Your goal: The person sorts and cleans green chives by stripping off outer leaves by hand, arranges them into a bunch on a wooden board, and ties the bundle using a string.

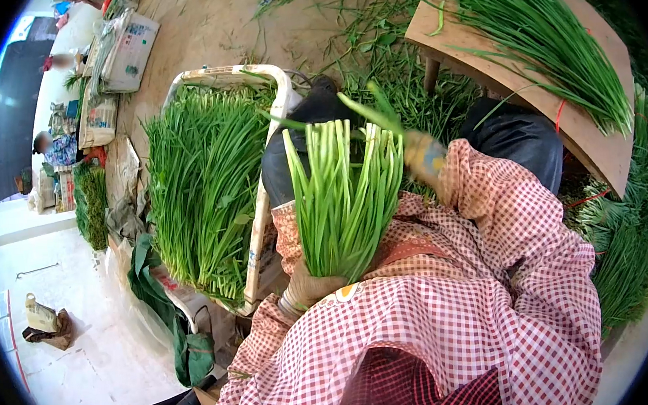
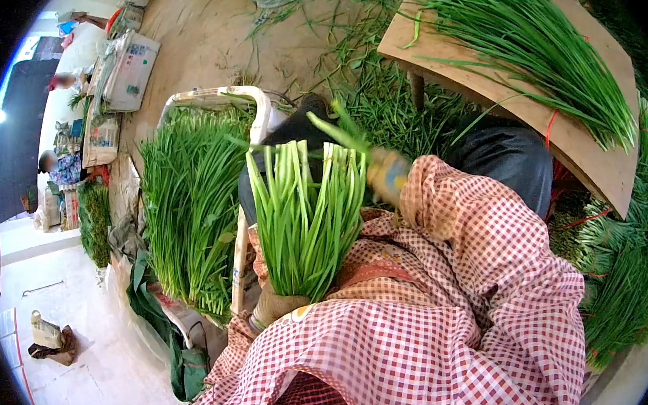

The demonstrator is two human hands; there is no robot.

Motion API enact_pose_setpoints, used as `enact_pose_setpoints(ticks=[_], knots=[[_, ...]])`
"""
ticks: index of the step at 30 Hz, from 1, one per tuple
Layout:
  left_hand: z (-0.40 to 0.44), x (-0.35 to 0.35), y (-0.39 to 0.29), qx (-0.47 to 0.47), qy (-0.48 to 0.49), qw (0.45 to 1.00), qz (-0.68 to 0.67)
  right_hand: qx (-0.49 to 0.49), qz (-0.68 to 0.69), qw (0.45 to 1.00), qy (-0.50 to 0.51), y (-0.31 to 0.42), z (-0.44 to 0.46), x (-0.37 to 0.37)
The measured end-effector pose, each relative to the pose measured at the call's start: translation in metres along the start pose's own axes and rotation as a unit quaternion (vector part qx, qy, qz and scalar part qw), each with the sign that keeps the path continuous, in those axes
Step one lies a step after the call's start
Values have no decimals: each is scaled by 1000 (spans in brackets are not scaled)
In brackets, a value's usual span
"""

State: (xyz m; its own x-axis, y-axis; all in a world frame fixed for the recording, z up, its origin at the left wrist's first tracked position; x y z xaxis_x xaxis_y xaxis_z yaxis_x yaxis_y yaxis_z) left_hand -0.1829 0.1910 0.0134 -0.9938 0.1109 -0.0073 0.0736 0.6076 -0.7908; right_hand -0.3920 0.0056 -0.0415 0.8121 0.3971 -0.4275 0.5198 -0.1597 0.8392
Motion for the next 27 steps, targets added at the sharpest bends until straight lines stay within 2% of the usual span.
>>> enact_pose_setpoints(ticks=[1, 2, 3, 5, 6, 7, 9, 10, 11, 13, 14, 16, 18, 19, 20, 21, 22, 23, 24, 25, 26, 27], knots=[[0, -2, 4, 1, 0, 1000, -1, 64, -24, 996, -51, 5, 1, -29], [0, -6, 5, 24, -4, 999, 43, 171, 126, 970, -116, -33, 11, -47], [0, -7, 4, 35, -6, 997, 64, 251, 277, 903, -210, -69, 17, -64], [-1, -9, 1, 44, -29, 995, 90, 184, 401, 892, -100, -49, 15, -73], [-2, -9, -1, 42, -37, 994, 92, 148, 303, 935, -113, -12, -6, -76], [-3, -8, -4, 39, -45, 994, 93, 74, 389, 918, -30, 2, -12, -51], [0, -8, -9, 33, -52, 979, 196, -56, 289, 954, 62, 35, -27, -28], [0, -7, -7, 33, -49, 979, 196, -105, 102, 986, 74, 48, -33, -22], [-1, -9, -5, 43, -68, 977, 198, -104, 101, 987, 73, 58, -39, -22], [-3, -14, -1, 50, -89, 974, 203, -148, -73, 986, 5, 74, -45, -27], [-4, -16, 0, 64, -92, 965, 237, -147, -71, 987, 6, 75, -42, -25], [-4, -17, 1, 78, -94, 955, 269, -6, 35, 988, 151, 54, -35, 0], [0, -12, -2, 94, -58, 969, 223, 5, 77, 981, 180, 56, -35, 5], [1, -11, -6, 94, -58, 969, 220, 76, 139, 967, 199, 51, -40, 4], [0, -9, -10, 56, -50, 978, 193, 147, 201, 944, 217, 51, -45, 4], [0, -7, -9, 19, -41, 985, 167, 104, 146, 962, 208, 55, -42, 1], [2, -9, -6, 17, -40, 985, 166, 106, 146, 961, 208, 50, -36, 5], [3, -12, -2, 26, -34, 984, 170, -22, 8, 987, 158, 51, -22, 4], [4, -13, 0, 36, -28, 984, 175, -150, -130, 975, 102, 59, -13, 2], [4, -13, -1, 32, -27, 984, 173, -194, -127, 967, 103, 64, -9, -3], [4, -9, -3, 26, -15, 991, 128, -125, -187, 964, 142, 54, 4, -6], [5, -7, -4, 20, -5, 996, 82, -103, -225, 961, 127, 44, 20, -9]])
Point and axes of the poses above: each hand's wrist, its own z-axis towards the middle knuckle, its own x-axis out of the palm, y = z × x, the point moved 8 cm from there along z, towards the middle knuckle, and after that the axes turned 8 degrees about -y, right-handed, at the moved point
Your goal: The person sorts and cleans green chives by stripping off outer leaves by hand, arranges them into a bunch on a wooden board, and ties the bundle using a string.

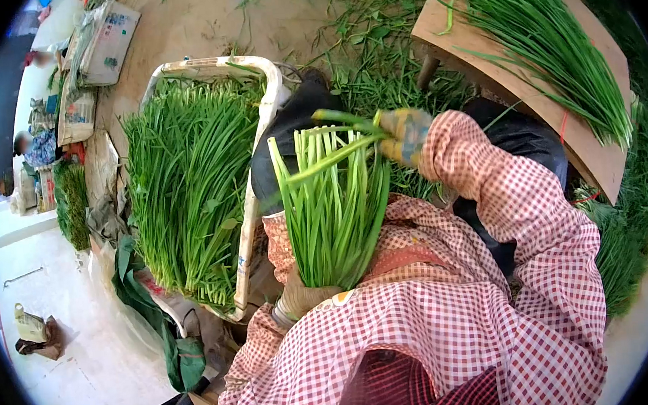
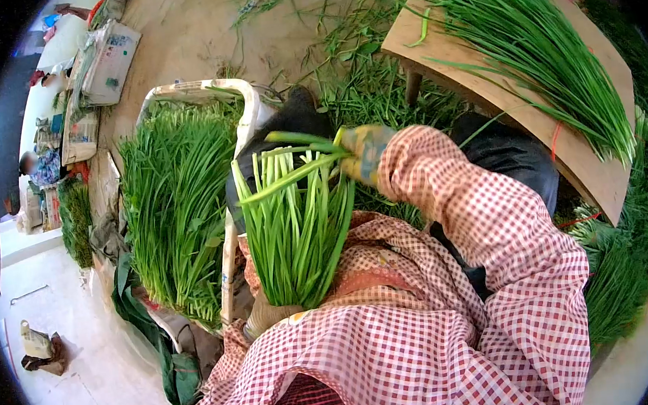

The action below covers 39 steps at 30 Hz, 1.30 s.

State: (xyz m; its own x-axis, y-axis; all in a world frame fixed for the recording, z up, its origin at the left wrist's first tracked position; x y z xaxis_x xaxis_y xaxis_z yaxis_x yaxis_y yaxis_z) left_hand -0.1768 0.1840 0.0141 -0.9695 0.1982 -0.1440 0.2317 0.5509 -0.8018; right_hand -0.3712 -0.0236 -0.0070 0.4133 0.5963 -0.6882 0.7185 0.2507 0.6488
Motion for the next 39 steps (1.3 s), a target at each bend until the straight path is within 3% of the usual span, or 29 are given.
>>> enact_pose_setpoints(ticks=[3, 5, 7, 8, 9, 10, 11, 12, 13, 15, 16, 17, 19, 21, 23, 29, 31, 32, 35, 37, 39], knots=[[-2, 0, 7, -17, -1, 999, -49, 66, -47, 995, -64, -42, 30, -18], [-1, -1, 1, -3, 11, 999, -51, 200, -55, 978, -9, -106, 45, -10], [2, 2, -14, 97, 37, 990, 93, 308, -87, 944, 79, -141, 42, 8], [1, 3, -15, 105, 38, 989, 92, 245, -155, 956, 41, -176, 57, 35], [3, 3, -15, 99, 38, 990, 88, 219, -69, 972, 46, -133, 47, 16], [6, 5, -14, 66, 57, 994, 71, 207, 103, 970, 79, -104, 43, 14], [9, 8, -12, 35, 76, 995, 56, 190, 273, 937, 105, -79, 41, 12], [7, 12, -3, -42, 72, 995, -45, 149, 351, 912, 150, -56, 38, 9], [9, 11, -1, -56, 73, 994, -66, 106, 427, 877, 193, -34, 37, 6], [11, 12, -4, -28, 81, 996, -40, 48, 396, 874, 277, -10, 35, 11], [12, 11, -4, -15, 82, 996, -26, 3, 278, 911, 305, -2, 37, 11], [13, 11, -4, -1, 81, 997, -12, -55, 334, 874, 349, -4, 40, 32], [13, 10, -2, 24, 77, 997, 13, -131, 315, 864, 371, -3, 47, 62], [13, 11, 1, 32, 79, 996, 10, -20, 171, 903, 393, 41, 7, 15], [10, 15, 0, 20, 96, 994, -38, 33, 269, 889, 369, 32, -1, 38], [9, 18, -4, 26, 89, 995, 20, -107, 496, 802, 315, 25, -10, 55], [10, 17, -4, 42, 70, 989, -120, -147, 579, 748, 291, 19, -8, 61], [11, 19, -8, 2, 77, 992, -101, -163, 608, 727, 274, 17, -6, 60], [10, 16, -5, -18, 83, 996, -22, -162, 613, 748, 198, 0, 8, 59], [5, 14, 0, -20, 97, 995, -16, -56, 580, 810, 62, -23, 28, 22], [-8, 15, 4, -56, 127, 948, -287, 33, 546, 832, -89, -70, 46, -12]])
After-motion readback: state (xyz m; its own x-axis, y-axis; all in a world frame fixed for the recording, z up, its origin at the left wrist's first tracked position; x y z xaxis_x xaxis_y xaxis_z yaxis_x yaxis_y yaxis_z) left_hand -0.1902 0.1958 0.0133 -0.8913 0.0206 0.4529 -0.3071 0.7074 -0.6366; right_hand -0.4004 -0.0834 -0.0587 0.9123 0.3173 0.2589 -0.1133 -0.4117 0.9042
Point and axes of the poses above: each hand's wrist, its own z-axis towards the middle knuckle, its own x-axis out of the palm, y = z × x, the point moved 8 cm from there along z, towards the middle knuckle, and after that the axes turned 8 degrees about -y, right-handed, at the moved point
